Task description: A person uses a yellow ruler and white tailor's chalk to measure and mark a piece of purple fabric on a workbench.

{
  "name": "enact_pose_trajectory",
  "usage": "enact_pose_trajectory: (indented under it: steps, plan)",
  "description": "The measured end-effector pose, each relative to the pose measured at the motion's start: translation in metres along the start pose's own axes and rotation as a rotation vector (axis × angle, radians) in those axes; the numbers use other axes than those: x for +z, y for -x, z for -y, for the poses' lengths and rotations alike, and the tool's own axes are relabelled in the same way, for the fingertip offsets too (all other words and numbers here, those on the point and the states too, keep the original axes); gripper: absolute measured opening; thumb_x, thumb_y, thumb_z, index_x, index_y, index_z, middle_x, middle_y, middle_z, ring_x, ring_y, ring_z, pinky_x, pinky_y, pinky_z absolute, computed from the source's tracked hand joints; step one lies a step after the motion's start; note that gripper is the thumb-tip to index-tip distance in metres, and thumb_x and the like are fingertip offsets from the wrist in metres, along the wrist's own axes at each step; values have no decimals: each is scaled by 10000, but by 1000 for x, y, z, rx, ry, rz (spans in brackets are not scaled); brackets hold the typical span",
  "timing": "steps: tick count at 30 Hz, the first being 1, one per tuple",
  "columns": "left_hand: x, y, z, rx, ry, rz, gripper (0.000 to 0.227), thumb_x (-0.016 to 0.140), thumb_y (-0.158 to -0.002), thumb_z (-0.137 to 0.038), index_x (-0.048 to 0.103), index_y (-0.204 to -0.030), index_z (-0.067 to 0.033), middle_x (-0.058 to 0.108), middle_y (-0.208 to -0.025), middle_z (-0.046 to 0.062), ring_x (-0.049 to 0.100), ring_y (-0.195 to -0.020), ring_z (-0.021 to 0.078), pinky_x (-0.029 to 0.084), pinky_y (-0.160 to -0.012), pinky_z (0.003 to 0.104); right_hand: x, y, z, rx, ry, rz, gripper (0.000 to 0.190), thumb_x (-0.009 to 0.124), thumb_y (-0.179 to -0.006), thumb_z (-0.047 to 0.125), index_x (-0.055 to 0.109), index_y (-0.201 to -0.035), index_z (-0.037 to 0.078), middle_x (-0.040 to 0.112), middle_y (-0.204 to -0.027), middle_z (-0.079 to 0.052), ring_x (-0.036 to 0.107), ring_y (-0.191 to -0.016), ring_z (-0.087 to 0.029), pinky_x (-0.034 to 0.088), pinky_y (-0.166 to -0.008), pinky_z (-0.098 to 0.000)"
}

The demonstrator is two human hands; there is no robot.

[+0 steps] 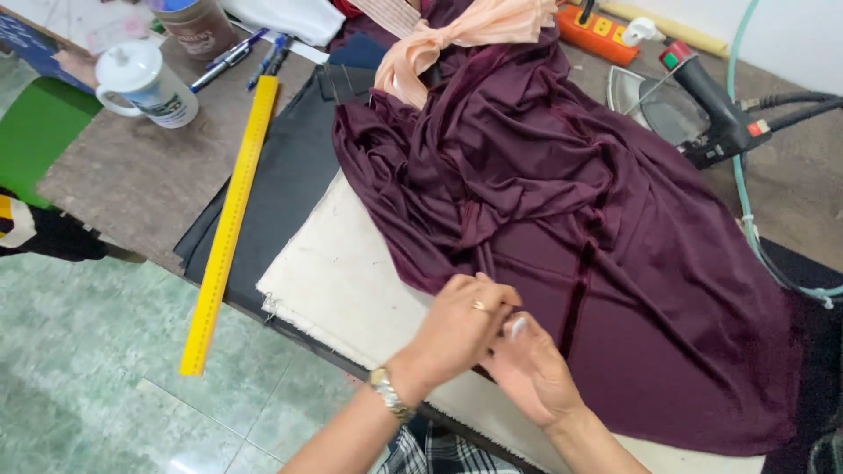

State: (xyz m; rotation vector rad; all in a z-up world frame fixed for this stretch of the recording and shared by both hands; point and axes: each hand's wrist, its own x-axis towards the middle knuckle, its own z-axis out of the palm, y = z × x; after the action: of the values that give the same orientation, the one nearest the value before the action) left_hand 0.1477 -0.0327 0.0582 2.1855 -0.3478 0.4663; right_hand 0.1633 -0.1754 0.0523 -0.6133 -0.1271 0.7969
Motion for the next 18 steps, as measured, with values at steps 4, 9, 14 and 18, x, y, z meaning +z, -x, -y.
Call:
enact_pose_trajectory:
  steps: [4, 9, 14, 18]
  plan:
    - [12, -20, -28, 72, 27, -73, 38, 458, -1005, -53, 482, -1026, -73, 617, -904, 59, 571, -775, 238, 391, -737, 358, -5, 6, 32, -88, -35, -15, 599, 570, -985, 235, 322, -1433, -75, 350, -1514, -172, 412, -1322, -244, 354, -1063, -388]
    - [29, -33, -32, 179, -51, -51, 391, 365, -996, -436, 539, -1049, -90, 521, -803, 53, 515, -713, 256, 380, -683, 375, -31, 22, 67, -268, 282, -85, 166, 490, -985, 134, 636, -918, 91, 411, -1453, -308, 452, -1303, -334, 461, -941, -508]
    - [37, -45, -20, 299, -394, -262, 331, 527, -907, -375, 582, -1124, -131, 526, -857, 19, 497, -669, 191, 414, -587, 312, -42, 38, 112, -301, 504, -95, 108, 558, -928, 113, 606, -885, 26, 493, -1363, -380, 577, -839, -170, 400, -741, -261]
    - [39, -65, 0, 85, -567, -411, 169, 650, -906, -65, 653, -1053, -147, 584, -940, 37, 523, -739, 237, 431, -590, 327, -62, 58, 145, -369, 517, -76, 171, 558, -929, 124, 588, -806, 10, 487, -1306, -420, 273, -421, -70, 219, -412, -230]
